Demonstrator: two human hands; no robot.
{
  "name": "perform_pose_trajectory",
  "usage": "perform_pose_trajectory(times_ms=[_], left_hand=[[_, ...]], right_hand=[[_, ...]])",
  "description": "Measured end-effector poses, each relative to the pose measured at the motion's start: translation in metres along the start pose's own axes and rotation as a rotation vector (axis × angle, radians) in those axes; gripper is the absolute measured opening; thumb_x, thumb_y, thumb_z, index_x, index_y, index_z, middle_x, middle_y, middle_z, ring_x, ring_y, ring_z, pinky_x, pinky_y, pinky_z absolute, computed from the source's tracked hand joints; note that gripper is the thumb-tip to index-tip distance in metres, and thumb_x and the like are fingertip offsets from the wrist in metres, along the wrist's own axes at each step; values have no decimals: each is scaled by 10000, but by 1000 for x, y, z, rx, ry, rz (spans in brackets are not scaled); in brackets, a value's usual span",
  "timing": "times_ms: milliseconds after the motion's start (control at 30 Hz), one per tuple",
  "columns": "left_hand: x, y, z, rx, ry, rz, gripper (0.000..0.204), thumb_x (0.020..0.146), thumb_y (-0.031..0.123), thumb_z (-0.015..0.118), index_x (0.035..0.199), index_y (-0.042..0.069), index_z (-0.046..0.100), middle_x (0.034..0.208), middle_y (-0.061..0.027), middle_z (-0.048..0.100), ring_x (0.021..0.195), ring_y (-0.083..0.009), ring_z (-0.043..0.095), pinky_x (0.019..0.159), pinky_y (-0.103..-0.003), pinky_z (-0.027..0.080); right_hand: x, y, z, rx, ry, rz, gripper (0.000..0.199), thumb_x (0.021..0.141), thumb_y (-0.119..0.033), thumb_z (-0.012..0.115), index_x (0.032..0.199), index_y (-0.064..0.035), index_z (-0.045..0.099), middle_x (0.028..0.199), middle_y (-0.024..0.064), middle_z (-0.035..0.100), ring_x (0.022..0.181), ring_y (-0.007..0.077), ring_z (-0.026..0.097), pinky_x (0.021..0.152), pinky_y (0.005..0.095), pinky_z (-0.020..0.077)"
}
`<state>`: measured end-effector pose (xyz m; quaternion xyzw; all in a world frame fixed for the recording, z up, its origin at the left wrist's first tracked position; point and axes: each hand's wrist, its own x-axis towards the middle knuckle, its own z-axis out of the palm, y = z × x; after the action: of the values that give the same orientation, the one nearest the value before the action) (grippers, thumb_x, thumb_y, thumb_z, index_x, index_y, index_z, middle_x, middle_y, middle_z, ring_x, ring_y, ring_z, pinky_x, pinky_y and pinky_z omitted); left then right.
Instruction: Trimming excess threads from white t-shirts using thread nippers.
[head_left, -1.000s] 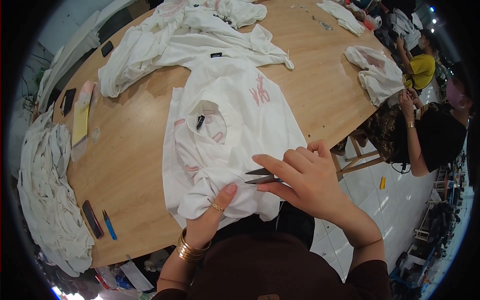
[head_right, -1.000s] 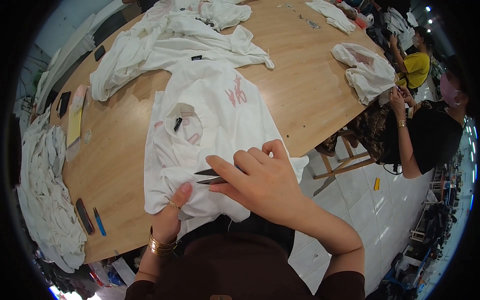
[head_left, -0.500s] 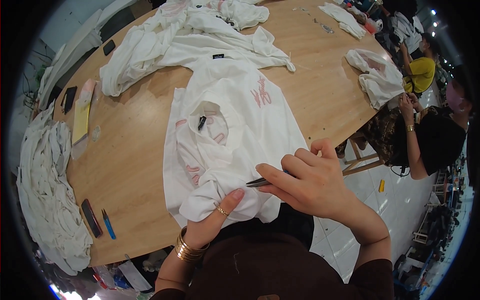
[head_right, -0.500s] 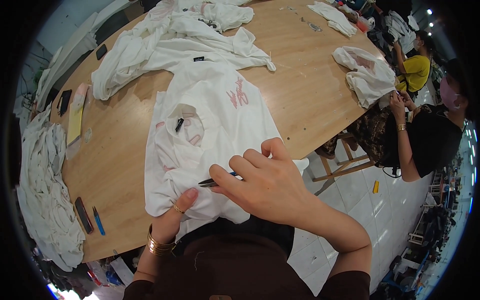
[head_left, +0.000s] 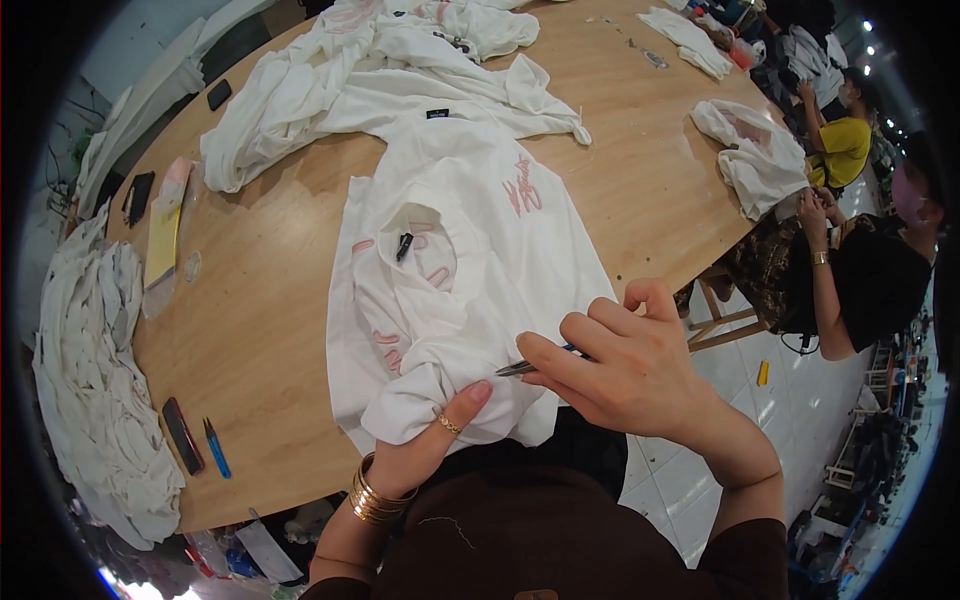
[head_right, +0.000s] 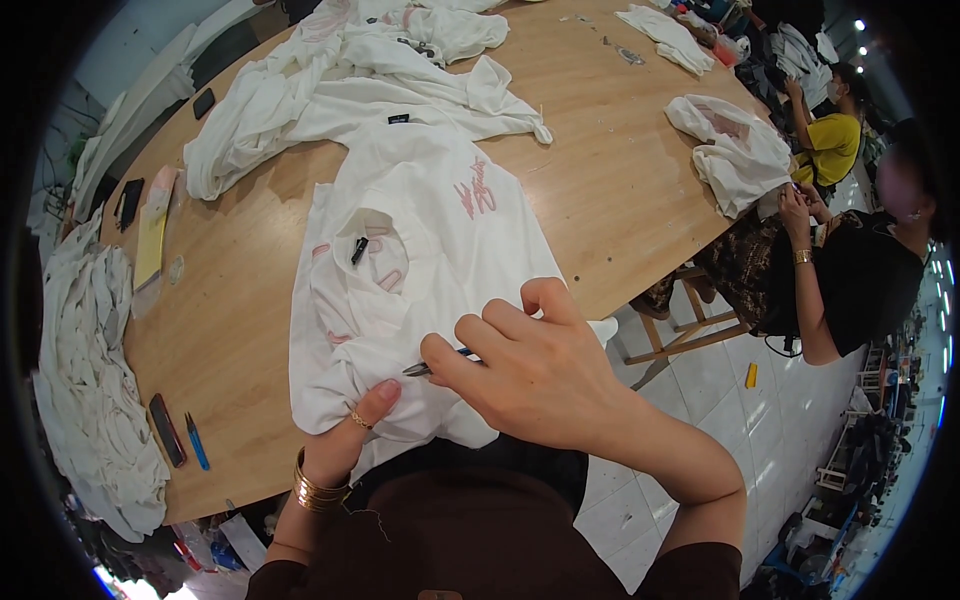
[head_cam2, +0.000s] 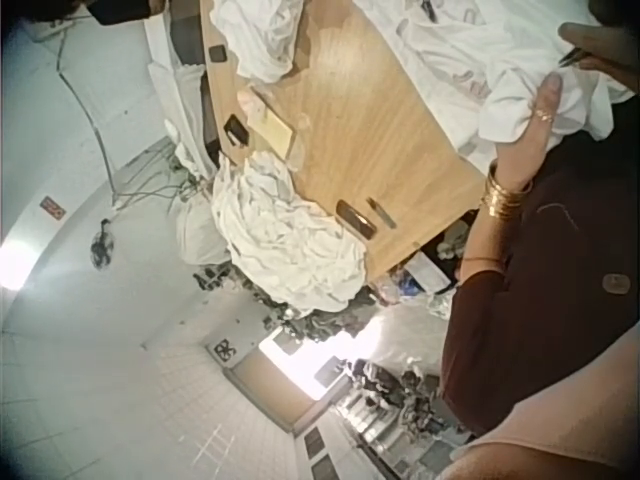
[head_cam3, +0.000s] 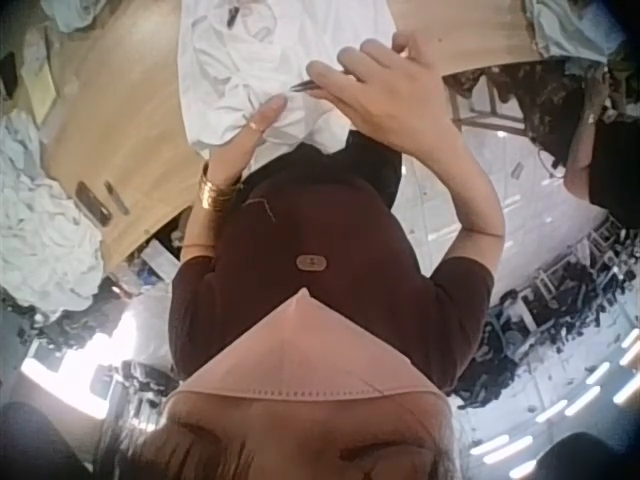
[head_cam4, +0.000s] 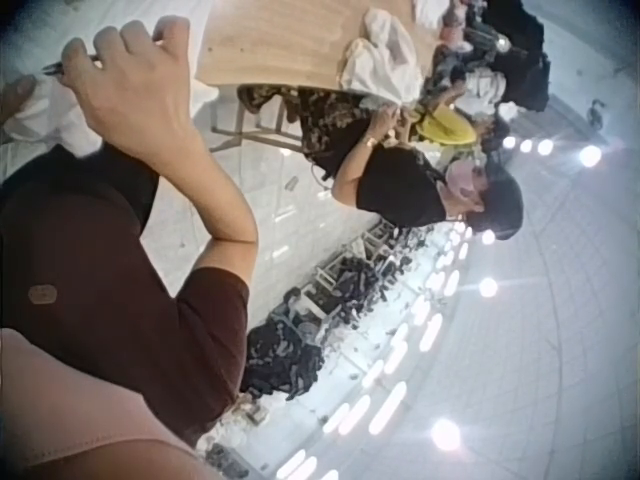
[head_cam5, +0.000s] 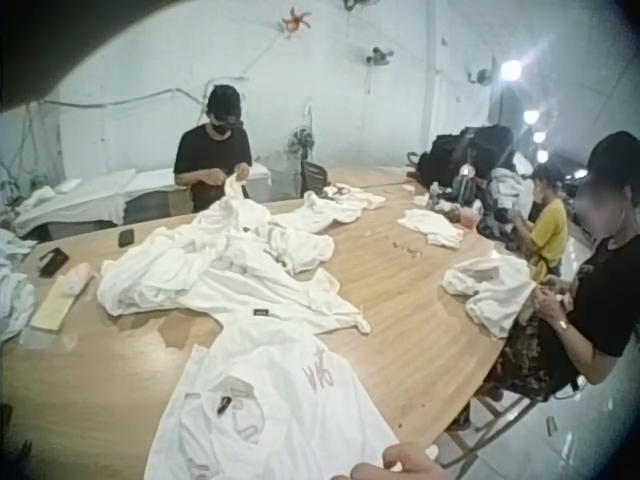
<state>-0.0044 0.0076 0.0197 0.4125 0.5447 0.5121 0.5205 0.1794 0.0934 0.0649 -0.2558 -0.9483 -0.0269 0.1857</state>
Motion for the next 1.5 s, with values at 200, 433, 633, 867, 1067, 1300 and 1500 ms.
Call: perform_pose_trajectory(times_ms=[200, 433, 633, 867, 1067, 1300, 1500], left_hand=[[1, -1, 1, -8, -1, 5, 188, 828, 122, 630, 928, -36, 621, 848, -65, 631, 776, -122, 569, 713, -245, 450], [1, -7, -2, 5, -5, 3, 171, 820, 106, 633, 918, -34, 623, 818, -67, 627, 752, -128, 569, 699, -248, 451], [0, -4, -1, -19, -6, -1, 157, 821, 101, 631, 910, -28, 626, 806, -55, 624, 734, -123, 562, 686, -245, 448], [3, 1, 5, -108, 66, -12, 183, 821, 116, 634, 912, -42, 618, 812, -49, 629, 747, -111, 564, 687, -243, 451], [4, -1, 6, -181, 130, -54, 201, 809, 127, 647, 924, -36, 618, 836, -47, 635, 751, -101, 571, 695, -238, 457], [4, -2, 7, -190, 148, -73, 205, 810, 133, 646, 925, -35, 619, 835, -46, 633, 761, -103, 570, 703, -238, 457], [4, -5, 6, -158, 139, -48, 205, 811, 136, 646, 925, -33, 620, 846, -52, 635, 767, -107, 572, 709, -240, 457]], right_hand=[[-1, 3, 3, 73, -9, -9, 198, 728, -293, 661, 854, -165, 579, 622, -43, 424, 592, 111, 451, 653, 303, 317], [-4, 9, 13, 222, -12, 11, 222, 716, -356, 683, 870, -211, 616, 592, -63, 389, 543, 96, 421, 633, 292, 262], [-6, 5, 18, 353, -43, 82, 196, 780, -343, 635, 837, -164, 580, 594, -35, 416, 553, 119, 437, 622, 309, 288], [-10, 5, 16, 244, -11, 99, 196, 740, -334, 667, 807, -170, 581, 583, -39, 397, 529, 125, 428, 618, 306, 277], [-13, -2, 9, 134, 35, 118, 216, 704, -338, 690, 823, -185, 594, 579, -49, 391, 518, 119, 413, 614, 306, 263], [-12, -7, -1, 57, -19, 107, 201, 719, -291, 680, 798, -156, 553, 606, -31, 389, 562, 120, 434, 629, 309, 300], [-11, -7, -3, 50, -28, 104, 205, 707, -281, 685, 785, -152, 545, 602, -32, 386, 558, 121, 430, 624, 309, 302]])
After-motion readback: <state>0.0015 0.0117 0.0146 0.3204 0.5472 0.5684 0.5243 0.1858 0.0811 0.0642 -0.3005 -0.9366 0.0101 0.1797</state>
